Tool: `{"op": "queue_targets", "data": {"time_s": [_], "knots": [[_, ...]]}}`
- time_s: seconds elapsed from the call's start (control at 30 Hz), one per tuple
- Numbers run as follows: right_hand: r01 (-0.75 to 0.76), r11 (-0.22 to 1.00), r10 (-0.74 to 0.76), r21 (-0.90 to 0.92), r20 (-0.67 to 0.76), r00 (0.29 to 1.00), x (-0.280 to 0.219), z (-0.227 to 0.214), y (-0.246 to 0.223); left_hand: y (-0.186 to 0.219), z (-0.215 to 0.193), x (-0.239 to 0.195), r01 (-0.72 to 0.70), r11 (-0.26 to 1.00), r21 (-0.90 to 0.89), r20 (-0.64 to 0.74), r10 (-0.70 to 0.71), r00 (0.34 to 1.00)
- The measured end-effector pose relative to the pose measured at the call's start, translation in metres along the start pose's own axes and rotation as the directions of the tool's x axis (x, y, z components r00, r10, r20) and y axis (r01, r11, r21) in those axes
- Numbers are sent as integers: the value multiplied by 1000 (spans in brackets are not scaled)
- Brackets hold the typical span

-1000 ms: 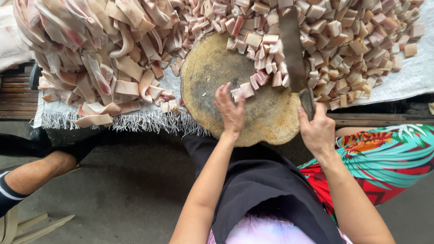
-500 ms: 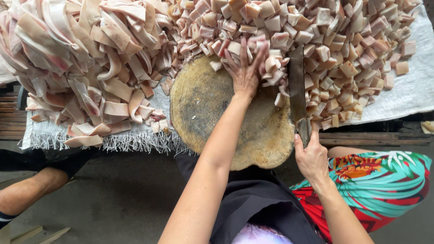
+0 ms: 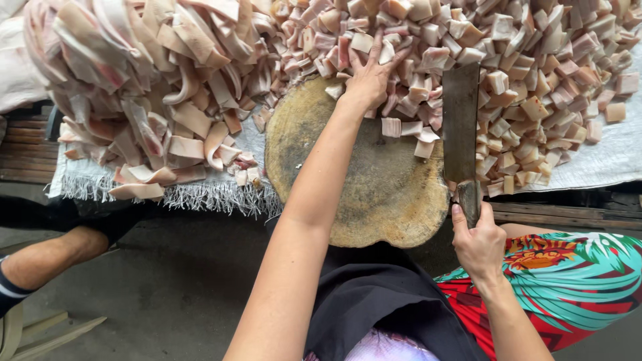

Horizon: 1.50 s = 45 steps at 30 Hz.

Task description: The person uses a cleaver to cut long strips of pork skin and fat into small cubes on a wooden chopping block.

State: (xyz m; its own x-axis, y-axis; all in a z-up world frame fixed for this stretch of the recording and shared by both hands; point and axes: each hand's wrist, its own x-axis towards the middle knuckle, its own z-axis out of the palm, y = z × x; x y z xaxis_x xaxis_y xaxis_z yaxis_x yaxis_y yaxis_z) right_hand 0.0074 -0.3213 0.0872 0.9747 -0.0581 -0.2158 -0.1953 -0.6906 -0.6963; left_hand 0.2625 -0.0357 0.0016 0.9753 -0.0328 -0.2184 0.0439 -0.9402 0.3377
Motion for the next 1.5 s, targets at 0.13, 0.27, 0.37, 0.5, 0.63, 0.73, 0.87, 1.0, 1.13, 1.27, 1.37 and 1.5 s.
{"op": "queue_targets", "data": {"time_s": [0.13, 0.27, 0.37, 0.5, 0.63, 0.73, 0.87, 1.0, 1.13, 1.27, 1.37, 1.5], "knots": [[23, 1000, -23, 7, 55, 998, -12, 6, -10, 8, -51, -42, 54, 992, -115, 185, -32, 982], [119, 993, -119, 7, 113, 986, -21, 22, -17, -20, -102, -81, 68, 974, -214, 112, -45, 993], [136, 991, -135, 1, 146, 980, -26, 34, -21, -68, -128, -106, 429, 783, -450, 330, -301, 895], [126, 992, -121, -4, 242, 963, -23, 44, -29, -177, -152, -94, 227, 890, -396, -276, -351, 895], [223, 973, -191, -55, 343, 920, -6, 62, -39, -270, -168, -46, 401, 894, -201, -392, -448, 803], [348, 936, -307, -48, 372, 876, 8, 78, -48, -289, -172, -8, 544, 824, -154, -263, -565, 782], [434, 897, -371, -82, 390, 842, 28, 87, -54, -281, -176, 25, 674, 737, -50, -164, -672, 722], [287, 921, -161, -262, 416, 895, 48, 70, -48, -286, -170, 41, 781, 625, -7, -83, -778, 622], [136, 920, -20, -368, 302, 953, 48, 50, -44, -302, -168, 52, 783, 608, 131, -63, -783, 619], [176, 925, -94, -336, 245, 965, 43, 52, -46, -315, -149, 66, 743, 610, 275, -14, -770, 638], [109, 935, -12, -339, 277, 961, 47, 49, -45, -334, -120, 65, 774, 595, 215, -6, -792, 610], [174, 936, -92, -307, 263, 960, 44, 46, -44, -344, -78, 24, 716, 673, 186, -173, -695, 698]]}}
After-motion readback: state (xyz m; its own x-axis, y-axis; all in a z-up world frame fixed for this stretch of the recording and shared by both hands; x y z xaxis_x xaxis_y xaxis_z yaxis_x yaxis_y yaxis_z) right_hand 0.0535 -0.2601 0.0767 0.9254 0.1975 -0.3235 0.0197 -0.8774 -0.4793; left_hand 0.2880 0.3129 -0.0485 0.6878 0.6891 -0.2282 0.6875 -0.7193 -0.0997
